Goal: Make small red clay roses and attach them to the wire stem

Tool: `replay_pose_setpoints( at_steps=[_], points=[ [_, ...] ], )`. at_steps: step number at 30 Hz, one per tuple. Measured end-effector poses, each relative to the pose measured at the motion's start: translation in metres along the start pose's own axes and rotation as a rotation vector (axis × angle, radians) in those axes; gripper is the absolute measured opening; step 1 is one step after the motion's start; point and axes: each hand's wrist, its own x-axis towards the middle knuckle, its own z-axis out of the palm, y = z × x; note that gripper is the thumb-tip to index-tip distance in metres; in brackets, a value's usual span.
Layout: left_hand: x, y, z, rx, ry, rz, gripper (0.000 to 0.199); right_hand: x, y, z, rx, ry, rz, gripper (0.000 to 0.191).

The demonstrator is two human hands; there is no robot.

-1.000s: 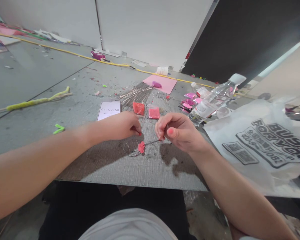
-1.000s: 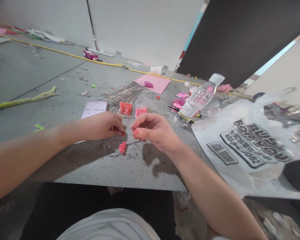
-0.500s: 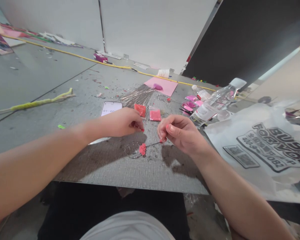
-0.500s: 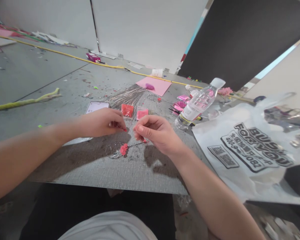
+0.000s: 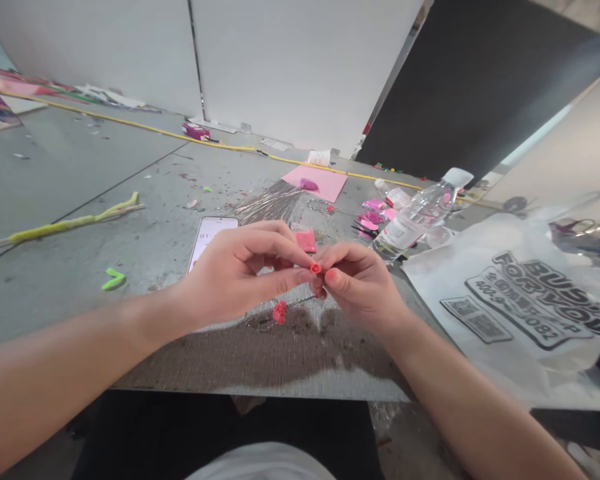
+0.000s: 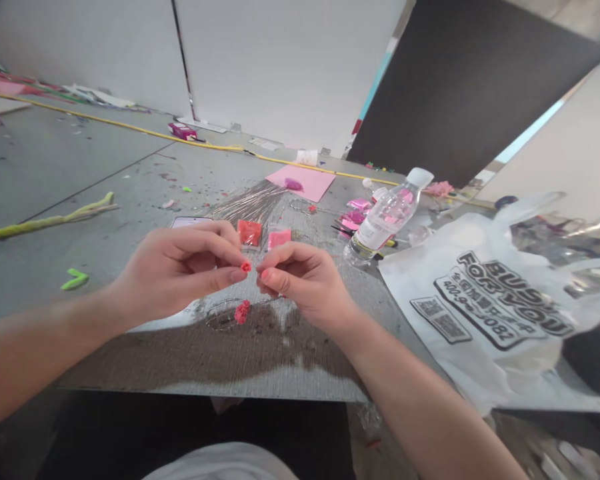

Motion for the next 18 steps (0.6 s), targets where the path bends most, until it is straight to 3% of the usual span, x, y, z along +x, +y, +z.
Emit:
replay_pose_setpoints(
  at_steps=[14, 18],
  points=[
    [-0.0044, 0.0043, 0.0024, 0.14, 0.036, 0.115, 0.004, -0.0027, -0.0031, 0.0065, 0.081, -0.059, -0.004, 0.013],
    [-0.002, 0.0022, 0.0002, 0.14, 0.014, 0.249, 0.003, -0.0031, -0.0046, 0.0078, 0.105, -0.079, 0.024, 0.014]
  ],
)
